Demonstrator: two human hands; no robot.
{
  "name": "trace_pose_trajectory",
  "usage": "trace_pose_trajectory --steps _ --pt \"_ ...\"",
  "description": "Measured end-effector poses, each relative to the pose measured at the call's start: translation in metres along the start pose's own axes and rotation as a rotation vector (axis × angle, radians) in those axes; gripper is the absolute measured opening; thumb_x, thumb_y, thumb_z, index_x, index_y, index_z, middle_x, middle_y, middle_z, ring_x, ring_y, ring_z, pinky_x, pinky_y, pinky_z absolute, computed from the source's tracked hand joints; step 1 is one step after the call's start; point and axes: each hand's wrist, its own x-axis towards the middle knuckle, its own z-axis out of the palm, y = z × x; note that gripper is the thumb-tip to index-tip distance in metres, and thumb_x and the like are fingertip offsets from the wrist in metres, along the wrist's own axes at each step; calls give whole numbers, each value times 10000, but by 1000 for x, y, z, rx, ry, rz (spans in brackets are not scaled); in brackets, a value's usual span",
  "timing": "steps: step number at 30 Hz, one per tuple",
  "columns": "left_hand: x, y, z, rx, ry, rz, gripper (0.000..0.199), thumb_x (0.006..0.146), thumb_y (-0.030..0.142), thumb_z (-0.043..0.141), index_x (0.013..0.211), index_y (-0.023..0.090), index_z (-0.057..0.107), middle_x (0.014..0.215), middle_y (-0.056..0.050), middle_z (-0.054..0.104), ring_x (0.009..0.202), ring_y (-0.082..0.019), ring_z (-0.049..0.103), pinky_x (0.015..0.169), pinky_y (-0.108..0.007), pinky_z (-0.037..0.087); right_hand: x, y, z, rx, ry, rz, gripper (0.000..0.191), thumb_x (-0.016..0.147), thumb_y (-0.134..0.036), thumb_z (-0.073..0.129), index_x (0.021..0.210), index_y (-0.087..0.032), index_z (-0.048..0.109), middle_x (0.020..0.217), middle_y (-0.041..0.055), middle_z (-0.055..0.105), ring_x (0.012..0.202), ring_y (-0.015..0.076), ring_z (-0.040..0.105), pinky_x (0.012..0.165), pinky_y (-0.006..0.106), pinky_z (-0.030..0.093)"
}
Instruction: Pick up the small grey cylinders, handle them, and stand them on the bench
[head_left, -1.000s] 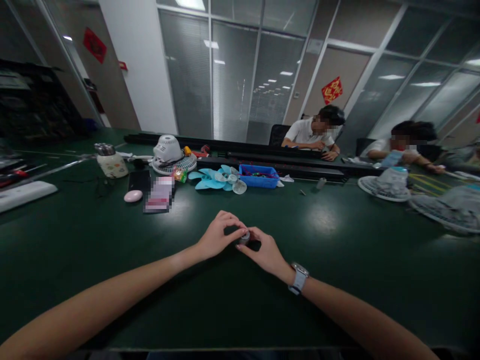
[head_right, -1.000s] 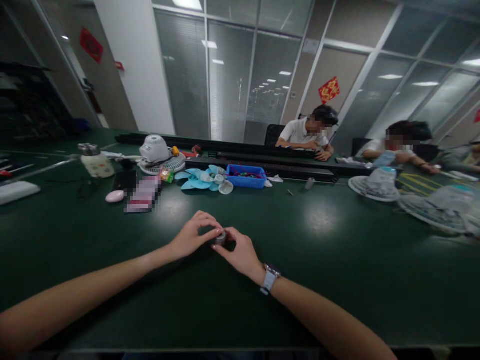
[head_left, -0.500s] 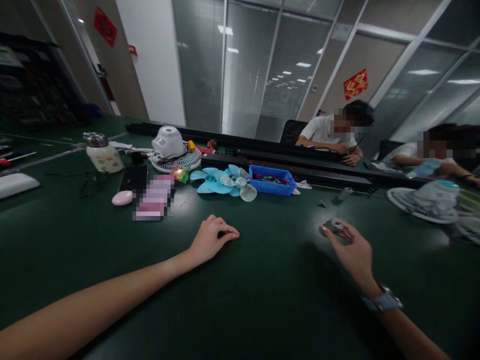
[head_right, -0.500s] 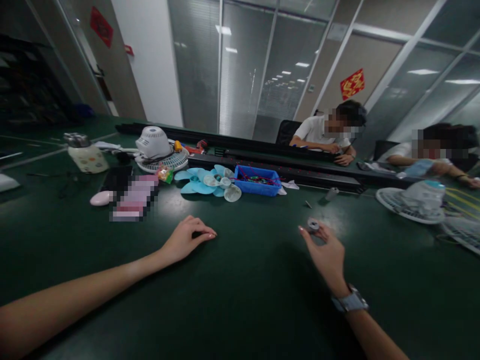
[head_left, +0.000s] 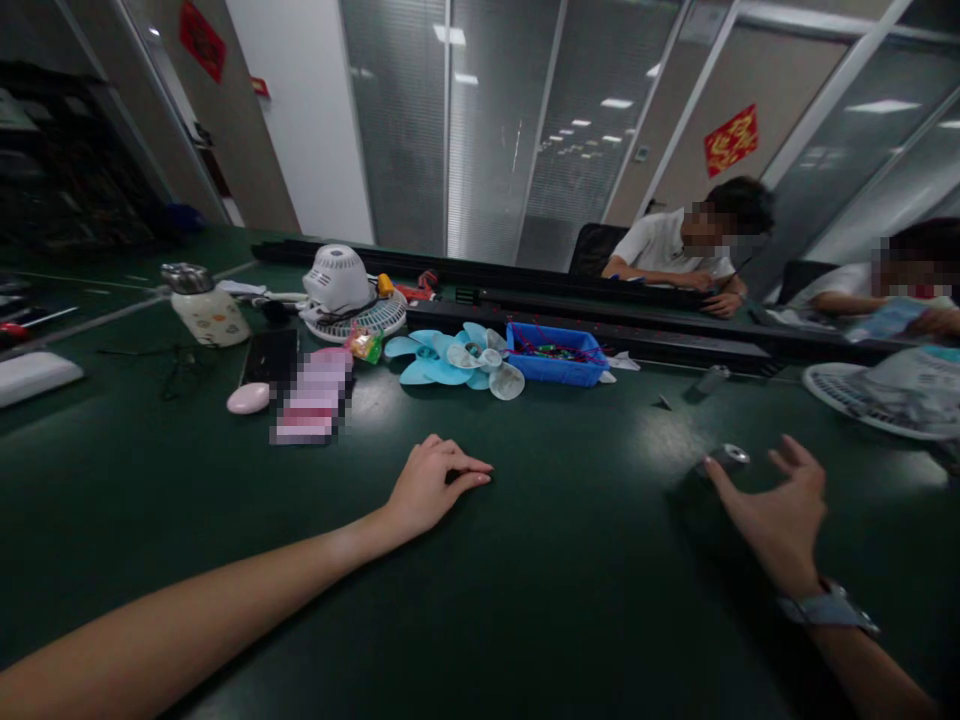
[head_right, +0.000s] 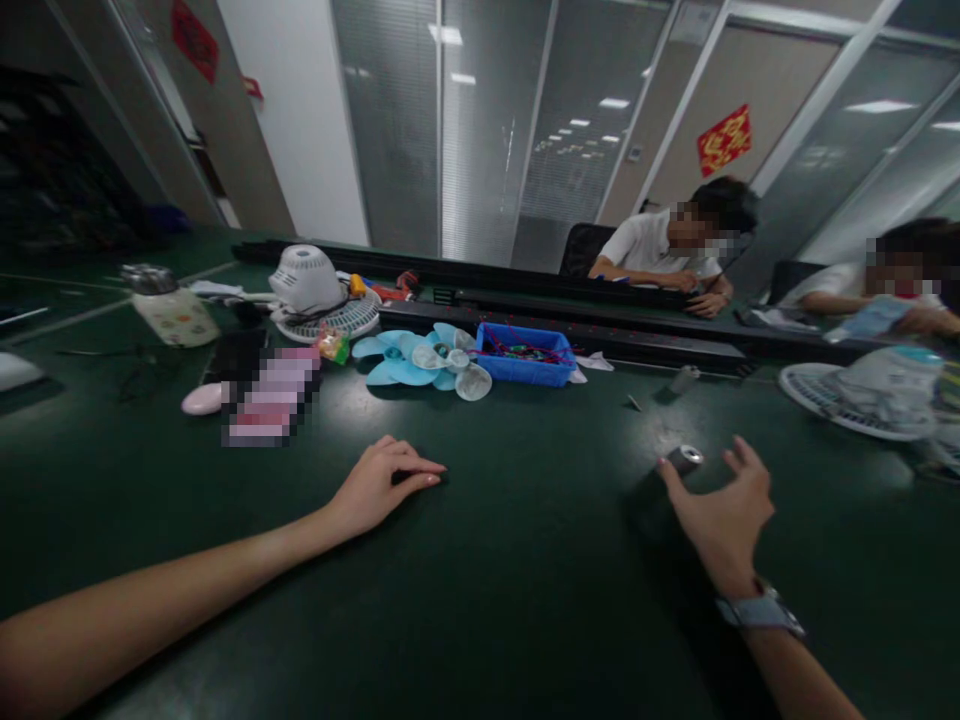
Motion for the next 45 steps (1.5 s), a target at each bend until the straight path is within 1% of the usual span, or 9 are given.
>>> trace_pose_trajectory --steps 3,8,11,24,29,32,35,40,45 --pt "-1 4 -2 -69 68 -38 268 961 347 510 1061 269 746 929 -25 713 884 -210 568 781 -330 407 -19 -49 -9 7 56 -351 690 790 -535 660 1329 -123 532 1274 208 603 1199 367 562 1033 547 398" --pt "-1 2 0 -208 200 -159 328 971 374 442 1022 201 716 910 -38 698 812 -194 611 715 -299 428 -69 -152 0 313 -771 -550 389 924 -475 560 1235 -254 636 1023 57 688 894 195 643 810 353 498" --pt "0 1 1 -234 214 -154 343 964 397 434 995 193 708 893 -37 696 803 -193 620 710 -294 429 -87 -195 18 387 -1065 -524 460 880 -514 625 1278 -284 636 818 1 647 660 135 563 614 274 440" --pt "0 5 0 -251 209 -135 354 959 405 426 945 187 706 800 -31 667 738 -188 606 673 -291 416 -95 -219 48 441 -1023 -363 146 837 -356 722 950 -285 782 801 -3 617 652 120 535 592 254 408" --pt "-1 4 -1 -240 192 -143 361 962 418 422 948 194 704 813 -33 664 761 -194 612 693 -299 425 -63 -183 26 410 -674 -514 171 918 -349 613 928 -250 752 863 29 637 742 148 595 661 271 467" --pt "-1 5 -1 -232 163 -135 371 967 428 412 954 200 704 846 -39 670 801 -201 616 717 -306 432 -21 -126 4 190 -237 -624 253 929 -415 573 946 -229 744 909 61 685 831 200 630 764 337 471" --pt "-1 7 -2 -222 139 -131 378 970 429 403 957 201 705 830 -40 663 801 -205 613 721 -313 433 15 -63 -11 -56 13 -589 335 945 -449 521 957 -193 737 950 93 726 884 249 657 783 374 455" --pt "-1 7 -3 -220 145 -142 373 970 422 407 960 196 703 862 -45 673 811 -205 618 717 -310 437 31 3 -7 -289 -1 -447 521 963 -527 373 939 -173 754 930 127 743 811 284 668 669 375 434" --pt "-2 6 -3 -206 152 -128 367 970 426 420 959 197 707 872 -41 679 797 -194 618 731 -307 440 25 10 0 -205 -119 -253 514 935 -532 375 990 -180 746 964 139 736 832 290 670 655 372 437"
